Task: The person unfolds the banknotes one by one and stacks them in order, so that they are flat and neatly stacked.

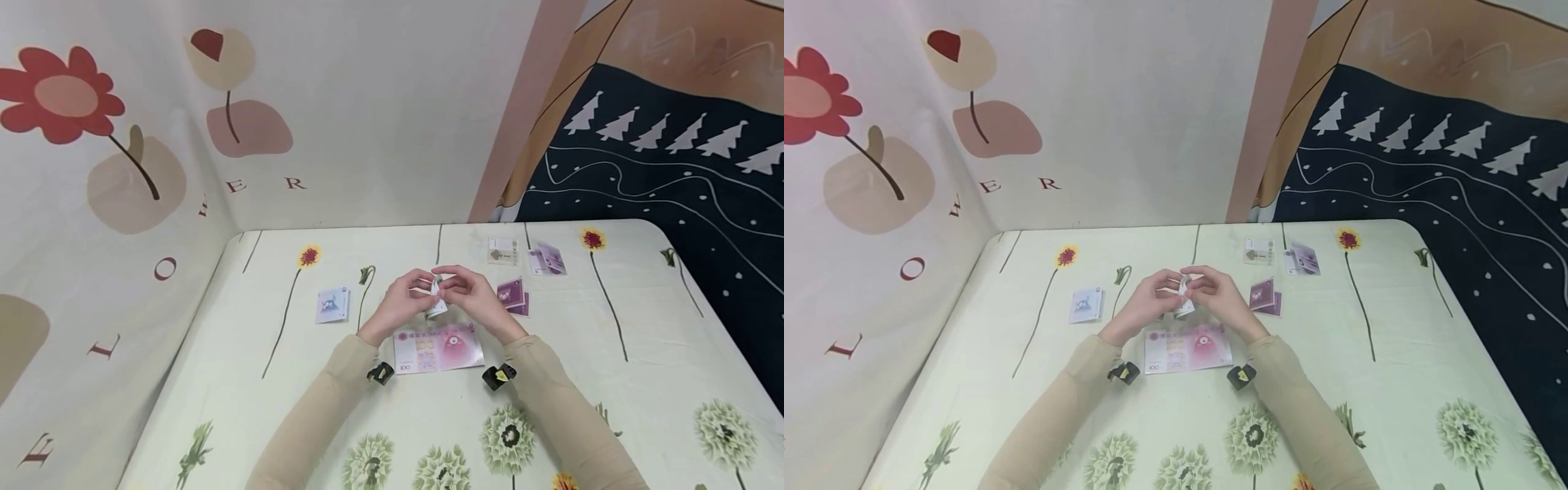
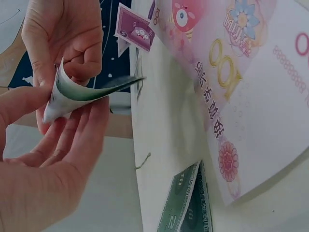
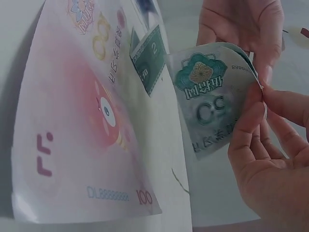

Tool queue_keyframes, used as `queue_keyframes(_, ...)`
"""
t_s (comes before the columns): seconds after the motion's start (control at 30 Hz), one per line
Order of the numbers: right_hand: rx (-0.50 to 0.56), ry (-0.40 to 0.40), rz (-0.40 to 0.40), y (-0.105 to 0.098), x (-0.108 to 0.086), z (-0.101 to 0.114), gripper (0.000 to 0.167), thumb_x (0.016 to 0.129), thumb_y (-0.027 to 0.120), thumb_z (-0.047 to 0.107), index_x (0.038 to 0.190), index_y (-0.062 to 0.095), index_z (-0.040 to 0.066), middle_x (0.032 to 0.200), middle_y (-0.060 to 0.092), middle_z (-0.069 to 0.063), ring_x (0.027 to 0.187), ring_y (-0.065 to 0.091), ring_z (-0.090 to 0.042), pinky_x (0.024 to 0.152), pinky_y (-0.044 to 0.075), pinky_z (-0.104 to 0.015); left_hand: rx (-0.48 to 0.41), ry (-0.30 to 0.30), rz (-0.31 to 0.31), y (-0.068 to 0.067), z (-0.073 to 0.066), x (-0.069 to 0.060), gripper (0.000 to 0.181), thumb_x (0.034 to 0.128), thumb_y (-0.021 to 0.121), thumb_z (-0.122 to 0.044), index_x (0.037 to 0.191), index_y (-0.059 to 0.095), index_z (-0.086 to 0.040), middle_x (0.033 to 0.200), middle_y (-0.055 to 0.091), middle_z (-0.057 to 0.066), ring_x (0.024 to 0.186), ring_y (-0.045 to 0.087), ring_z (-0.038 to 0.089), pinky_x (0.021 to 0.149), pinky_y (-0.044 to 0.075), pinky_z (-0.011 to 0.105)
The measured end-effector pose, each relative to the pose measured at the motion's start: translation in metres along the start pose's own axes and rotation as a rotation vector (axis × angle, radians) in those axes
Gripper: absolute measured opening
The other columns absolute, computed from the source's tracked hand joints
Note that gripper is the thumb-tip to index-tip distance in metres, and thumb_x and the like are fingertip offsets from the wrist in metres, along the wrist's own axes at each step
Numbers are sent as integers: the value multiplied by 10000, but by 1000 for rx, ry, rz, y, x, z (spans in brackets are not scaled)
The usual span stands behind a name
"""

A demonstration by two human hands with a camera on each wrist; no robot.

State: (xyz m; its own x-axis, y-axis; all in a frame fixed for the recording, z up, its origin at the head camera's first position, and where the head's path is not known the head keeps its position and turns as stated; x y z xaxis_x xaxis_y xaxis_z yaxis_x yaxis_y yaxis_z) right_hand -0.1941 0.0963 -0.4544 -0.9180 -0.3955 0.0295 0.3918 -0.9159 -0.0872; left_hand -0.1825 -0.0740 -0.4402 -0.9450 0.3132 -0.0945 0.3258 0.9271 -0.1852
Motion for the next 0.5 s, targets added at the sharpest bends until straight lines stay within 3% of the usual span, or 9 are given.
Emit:
queue_keyframes(0.23, 17, -25, 1, 0, -1, 0, 495, 919, 593, -35, 1390, 485, 69, 1023, 635, -198, 906, 649, -203, 777, 546, -366, -77, 16, -5, -2, 3, -1, 518, 884, 528, 92, 1363, 447, -87, 1035, 613, 187, 833, 666, 237, 697, 560, 328)
queue_keyframes(0.37, 12, -23, -21, -1, -1, 0, 460, 917, 594, -37, 1359, 499, 53, 1030, 636, -196, 894, 646, -180, 767, 542, -398, -60, 23, -28, -3, 5, -1, 431, 876, 477, 93, 1281, 508, -52, 1041, 620, 181, 831, 664, 223, 666, 556, 308)
queue_keyframes(0.5, -17, -20, -41, -1, -2, 0, 381, 908, 591, -51, 1280, 548, 16, 1027, 644, -192, 876, 648, -175, 743, 547, -375, -47, 5, -55, -4, 8, -1, 360, 864, 460, 82, 1199, 557, -6, 1059, 621, 186, 824, 647, 200, 687, 557, 372)
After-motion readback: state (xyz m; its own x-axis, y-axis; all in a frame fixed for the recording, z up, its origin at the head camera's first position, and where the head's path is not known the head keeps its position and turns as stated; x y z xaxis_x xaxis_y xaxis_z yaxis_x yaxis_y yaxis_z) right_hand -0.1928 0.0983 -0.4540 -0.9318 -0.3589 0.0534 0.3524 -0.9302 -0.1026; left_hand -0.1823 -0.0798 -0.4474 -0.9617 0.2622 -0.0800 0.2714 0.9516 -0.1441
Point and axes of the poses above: each hand's wrist, its own x-axis towards the middle knuckle, its own y-axis out of the palm, z = x × y, the point moved 2 cm from there along x, towards the middle knuckle
